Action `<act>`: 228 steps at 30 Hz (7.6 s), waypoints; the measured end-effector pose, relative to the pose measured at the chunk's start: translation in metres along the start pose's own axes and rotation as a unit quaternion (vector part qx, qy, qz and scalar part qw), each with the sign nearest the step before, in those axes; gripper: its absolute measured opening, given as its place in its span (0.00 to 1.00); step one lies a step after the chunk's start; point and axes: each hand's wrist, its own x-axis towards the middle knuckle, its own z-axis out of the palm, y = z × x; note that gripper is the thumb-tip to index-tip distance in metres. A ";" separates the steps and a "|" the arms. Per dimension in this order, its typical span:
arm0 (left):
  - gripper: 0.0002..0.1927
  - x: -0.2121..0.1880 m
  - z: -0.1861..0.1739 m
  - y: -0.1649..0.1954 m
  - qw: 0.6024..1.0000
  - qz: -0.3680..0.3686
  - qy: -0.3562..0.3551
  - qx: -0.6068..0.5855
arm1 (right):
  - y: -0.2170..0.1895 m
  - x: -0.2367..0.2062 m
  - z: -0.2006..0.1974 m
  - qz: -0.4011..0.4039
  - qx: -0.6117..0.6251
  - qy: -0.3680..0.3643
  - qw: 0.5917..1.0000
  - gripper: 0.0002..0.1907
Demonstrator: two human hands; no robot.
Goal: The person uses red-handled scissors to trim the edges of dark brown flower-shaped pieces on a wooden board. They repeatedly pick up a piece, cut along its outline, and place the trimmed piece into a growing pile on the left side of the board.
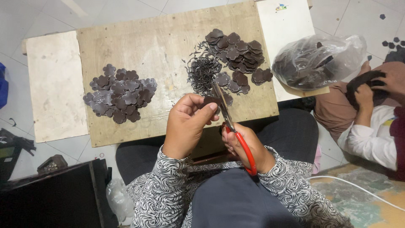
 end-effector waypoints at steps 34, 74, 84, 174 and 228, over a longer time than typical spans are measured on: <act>0.07 0.001 0.001 0.000 0.999 0.002 0.010 0.052 | 0.000 0.000 -0.002 -0.020 -0.038 -0.019 0.999 0.27; 0.06 -0.004 -0.007 0.008 0.995 0.001 0.012 0.095 | -0.001 0.000 -0.005 -0.023 -0.059 -0.038 0.997 0.23; 0.06 -0.001 -0.008 0.007 0.999 0.014 0.012 0.046 | -0.003 0.000 -0.005 -0.008 -0.058 -0.035 0.998 0.25; 0.05 -0.003 -0.001 0.005 0.995 -0.052 -0.080 0.028 | 0.008 -0.002 -0.014 0.009 0.012 -0.068 0.998 0.36; 0.06 -0.001 -0.008 -0.002 0.998 -0.012 -0.038 0.048 | 0.004 -0.003 -0.005 0.005 -0.015 -0.007 1.000 0.23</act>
